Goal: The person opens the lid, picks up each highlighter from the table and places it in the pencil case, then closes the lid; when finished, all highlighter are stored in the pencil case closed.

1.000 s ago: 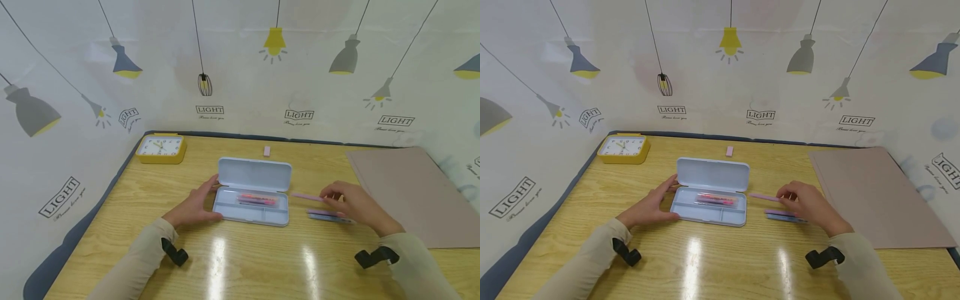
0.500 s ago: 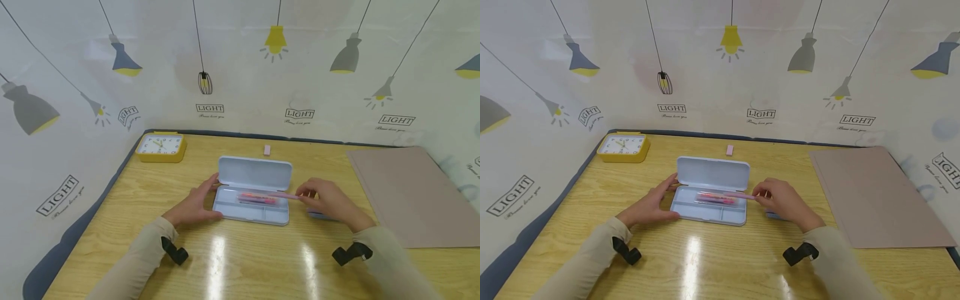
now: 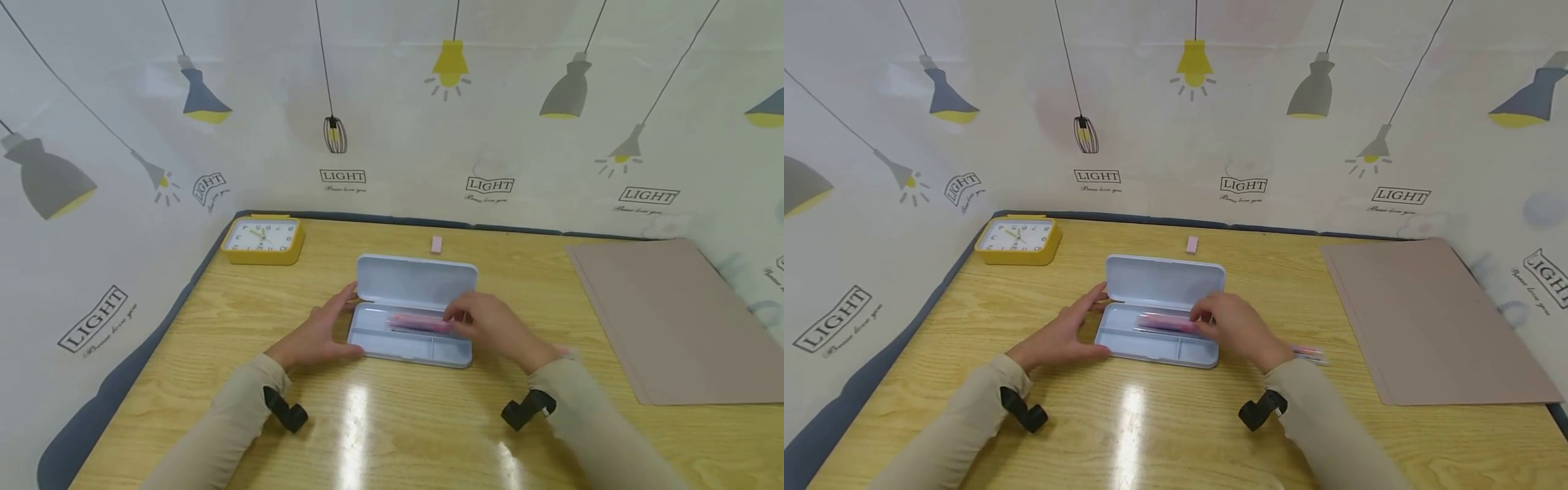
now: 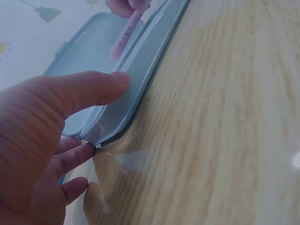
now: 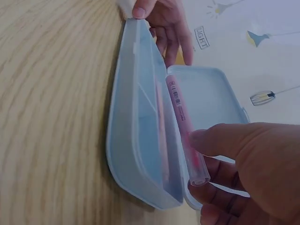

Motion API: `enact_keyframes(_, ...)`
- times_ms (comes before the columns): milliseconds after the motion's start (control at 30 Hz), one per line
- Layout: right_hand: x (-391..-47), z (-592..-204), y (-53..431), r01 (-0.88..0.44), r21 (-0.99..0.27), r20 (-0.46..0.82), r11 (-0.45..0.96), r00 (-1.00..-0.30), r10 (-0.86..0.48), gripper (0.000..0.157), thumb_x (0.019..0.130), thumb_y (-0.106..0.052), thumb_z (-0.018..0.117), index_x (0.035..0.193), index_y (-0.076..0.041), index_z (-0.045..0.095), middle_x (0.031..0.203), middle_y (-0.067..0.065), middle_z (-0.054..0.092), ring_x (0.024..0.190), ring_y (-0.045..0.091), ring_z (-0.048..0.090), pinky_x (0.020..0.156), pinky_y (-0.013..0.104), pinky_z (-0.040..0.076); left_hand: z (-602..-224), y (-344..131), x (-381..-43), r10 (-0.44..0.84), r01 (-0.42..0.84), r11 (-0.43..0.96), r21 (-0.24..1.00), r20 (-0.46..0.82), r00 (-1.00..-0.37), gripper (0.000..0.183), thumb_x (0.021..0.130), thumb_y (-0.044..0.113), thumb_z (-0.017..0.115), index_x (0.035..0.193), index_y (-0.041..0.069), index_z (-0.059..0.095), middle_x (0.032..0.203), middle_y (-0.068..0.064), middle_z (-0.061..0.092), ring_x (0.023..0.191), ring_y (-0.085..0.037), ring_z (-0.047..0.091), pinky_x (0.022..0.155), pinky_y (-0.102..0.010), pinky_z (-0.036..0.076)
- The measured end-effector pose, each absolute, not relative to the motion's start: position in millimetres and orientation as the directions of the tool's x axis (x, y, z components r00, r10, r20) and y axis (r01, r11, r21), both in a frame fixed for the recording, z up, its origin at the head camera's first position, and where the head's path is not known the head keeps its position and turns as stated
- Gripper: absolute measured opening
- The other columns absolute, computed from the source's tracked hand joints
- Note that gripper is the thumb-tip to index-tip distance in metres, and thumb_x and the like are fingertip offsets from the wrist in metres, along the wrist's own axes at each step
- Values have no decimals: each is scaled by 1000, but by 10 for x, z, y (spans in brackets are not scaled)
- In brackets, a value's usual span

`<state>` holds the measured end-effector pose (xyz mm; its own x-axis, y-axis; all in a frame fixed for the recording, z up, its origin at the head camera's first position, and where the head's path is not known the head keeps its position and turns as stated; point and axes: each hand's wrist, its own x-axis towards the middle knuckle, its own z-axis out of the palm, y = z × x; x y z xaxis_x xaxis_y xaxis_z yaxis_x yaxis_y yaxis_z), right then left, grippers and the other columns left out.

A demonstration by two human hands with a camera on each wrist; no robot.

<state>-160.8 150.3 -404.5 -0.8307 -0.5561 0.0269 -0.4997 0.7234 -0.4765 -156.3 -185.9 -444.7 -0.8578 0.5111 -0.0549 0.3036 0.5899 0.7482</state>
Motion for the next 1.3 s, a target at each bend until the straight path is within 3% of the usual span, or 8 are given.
enact_keyframes(833, -1553, -4114, 1417, -467, -460, 34, 755, -859, -511, 9, 89, -16, 72, 98, -14, 74, 88, -4, 66, 79, 8, 57, 73, 29, 51, -4410, -1857, -1548, 502, 288, 606, 742, -76, -862, 114, 77, 38, 84, 160, 24, 7, 162, -6, 28, 144, -27, 37, 113, -74, 1)
enact_keyframes(1300, -1537, -4049, 1627, -370, -548, 0, 750, -897, -443, 14, 91, -13, 68, 104, -13, 71, 95, -2, 67, 85, 12, 59, 77, 32, 53, -4421, -1855, -1549, 509, 300, 598, 743, -64, -858, 113, 77, 37, 83, 159, 26, 6, 161, -5, 30, 143, -26, 39, 113, -74, 3)
